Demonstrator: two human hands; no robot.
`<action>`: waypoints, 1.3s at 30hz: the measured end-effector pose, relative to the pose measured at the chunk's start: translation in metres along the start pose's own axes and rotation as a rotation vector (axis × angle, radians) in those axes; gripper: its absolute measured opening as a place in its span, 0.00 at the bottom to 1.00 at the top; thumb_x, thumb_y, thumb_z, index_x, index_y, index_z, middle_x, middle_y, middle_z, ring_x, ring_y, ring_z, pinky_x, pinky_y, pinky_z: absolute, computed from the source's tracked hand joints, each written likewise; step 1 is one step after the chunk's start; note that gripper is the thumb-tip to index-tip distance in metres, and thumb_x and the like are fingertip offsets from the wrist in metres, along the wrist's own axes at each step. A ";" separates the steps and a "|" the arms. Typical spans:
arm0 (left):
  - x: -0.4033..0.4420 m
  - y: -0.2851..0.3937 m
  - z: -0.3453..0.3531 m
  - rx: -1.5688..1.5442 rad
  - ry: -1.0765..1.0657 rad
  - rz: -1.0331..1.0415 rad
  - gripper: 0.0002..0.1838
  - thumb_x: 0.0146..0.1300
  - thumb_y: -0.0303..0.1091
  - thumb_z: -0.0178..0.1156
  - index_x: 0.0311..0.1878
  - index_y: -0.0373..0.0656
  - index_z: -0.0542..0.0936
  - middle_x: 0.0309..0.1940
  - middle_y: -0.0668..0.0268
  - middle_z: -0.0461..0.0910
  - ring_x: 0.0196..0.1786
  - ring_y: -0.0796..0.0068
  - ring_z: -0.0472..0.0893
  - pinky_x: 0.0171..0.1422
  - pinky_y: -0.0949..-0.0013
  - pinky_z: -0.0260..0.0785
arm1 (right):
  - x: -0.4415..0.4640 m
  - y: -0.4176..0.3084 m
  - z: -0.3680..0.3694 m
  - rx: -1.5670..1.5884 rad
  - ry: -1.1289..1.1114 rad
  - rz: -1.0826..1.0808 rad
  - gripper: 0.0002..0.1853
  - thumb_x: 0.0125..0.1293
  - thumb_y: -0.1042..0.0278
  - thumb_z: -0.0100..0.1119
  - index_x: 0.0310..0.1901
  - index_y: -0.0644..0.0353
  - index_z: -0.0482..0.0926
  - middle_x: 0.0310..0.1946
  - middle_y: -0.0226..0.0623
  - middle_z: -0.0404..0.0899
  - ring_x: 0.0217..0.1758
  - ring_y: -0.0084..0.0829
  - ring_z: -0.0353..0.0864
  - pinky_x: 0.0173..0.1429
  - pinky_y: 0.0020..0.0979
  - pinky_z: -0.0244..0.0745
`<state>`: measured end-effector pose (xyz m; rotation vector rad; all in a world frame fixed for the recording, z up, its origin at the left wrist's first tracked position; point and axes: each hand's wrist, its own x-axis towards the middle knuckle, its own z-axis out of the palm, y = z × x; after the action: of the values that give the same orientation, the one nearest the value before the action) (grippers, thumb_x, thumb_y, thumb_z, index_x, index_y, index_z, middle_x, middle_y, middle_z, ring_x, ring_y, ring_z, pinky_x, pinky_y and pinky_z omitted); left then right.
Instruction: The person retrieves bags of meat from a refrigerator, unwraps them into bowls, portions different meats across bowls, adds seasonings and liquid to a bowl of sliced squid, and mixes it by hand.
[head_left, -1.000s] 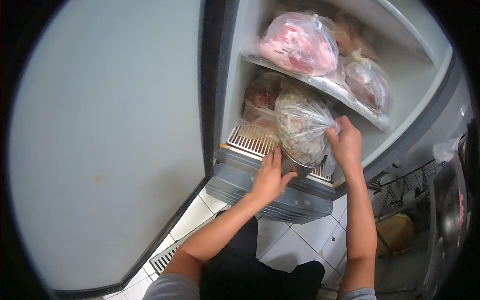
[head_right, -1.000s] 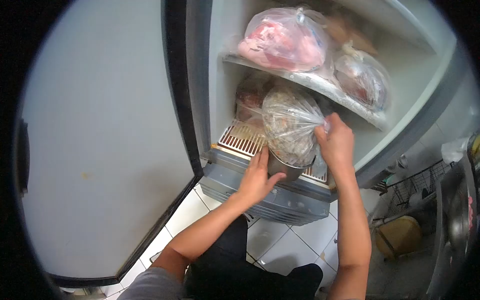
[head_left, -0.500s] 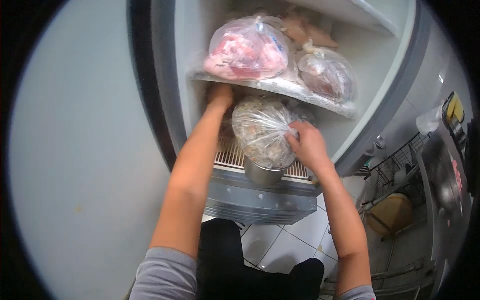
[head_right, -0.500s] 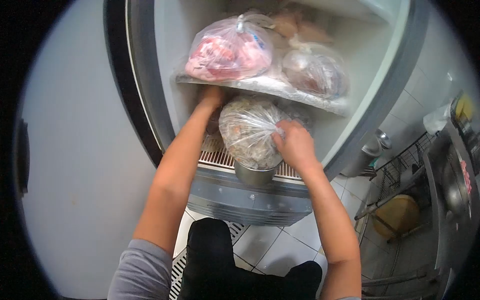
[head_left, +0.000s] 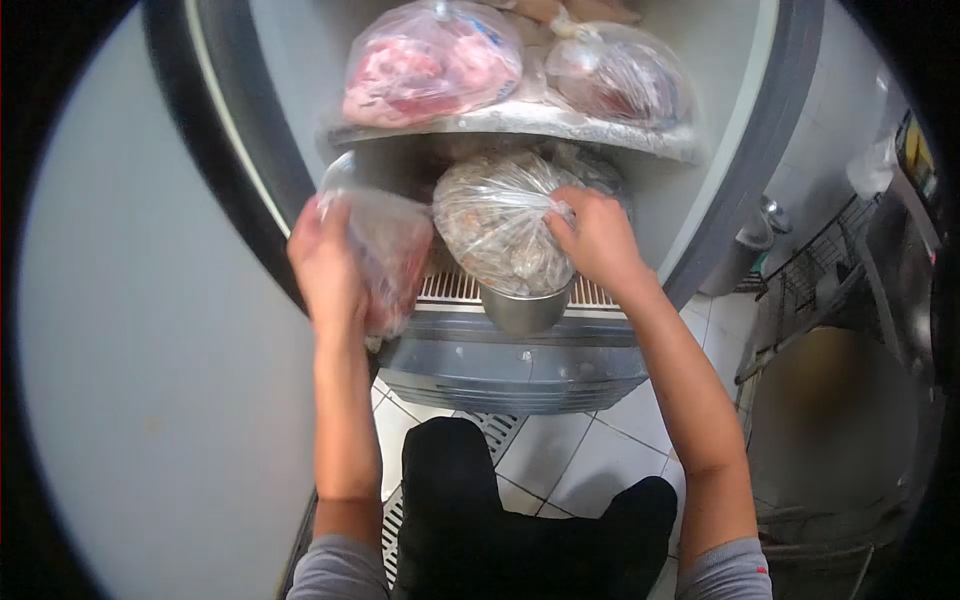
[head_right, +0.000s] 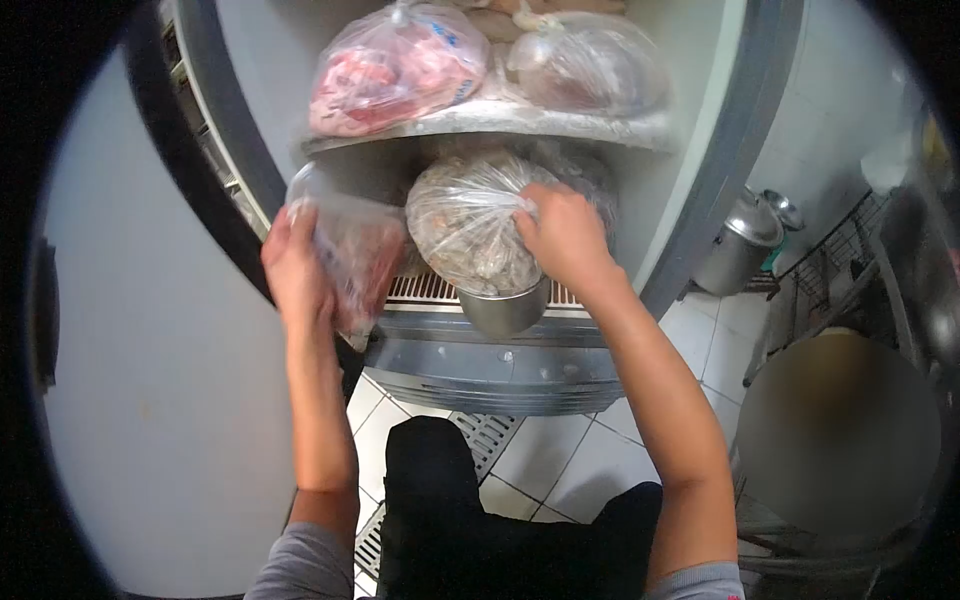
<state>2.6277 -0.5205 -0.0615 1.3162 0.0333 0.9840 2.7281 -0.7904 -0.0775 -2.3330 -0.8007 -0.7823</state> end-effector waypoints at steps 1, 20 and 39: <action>-0.008 0.010 -0.007 0.020 -0.063 -0.025 0.12 0.66 0.31 0.57 0.48 0.35 0.78 0.41 0.65 0.80 0.43 0.77 0.77 0.52 0.72 0.68 | -0.001 -0.001 -0.001 0.066 -0.007 0.022 0.16 0.58 0.65 0.62 0.47 0.64 0.80 0.39 0.53 0.80 0.40 0.52 0.80 0.47 0.44 0.74; -0.071 0.227 0.317 -0.496 -1.217 -0.881 0.11 0.67 0.28 0.55 0.50 0.34 0.76 0.47 0.61 0.77 0.53 0.72 0.74 0.59 0.68 0.65 | -0.115 -0.101 -0.384 1.181 0.801 0.961 0.23 0.68 0.60 0.56 0.63 0.55 0.70 0.66 0.41 0.64 0.65 0.34 0.69 0.66 0.38 0.68; -0.298 0.433 0.479 -0.432 -1.707 -0.664 0.13 0.64 0.36 0.61 0.42 0.34 0.79 0.33 0.65 0.81 0.34 0.78 0.76 0.41 0.72 0.69 | -0.205 -0.092 -0.636 -0.533 0.739 1.495 0.05 0.53 0.73 0.54 0.29 0.66 0.73 0.26 0.58 0.75 0.34 0.58 0.77 0.39 0.47 0.72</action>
<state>2.4488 -1.1113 0.2920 1.2201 -0.9203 -0.8262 2.3146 -1.2137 0.2470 -1.9522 1.4480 -0.9690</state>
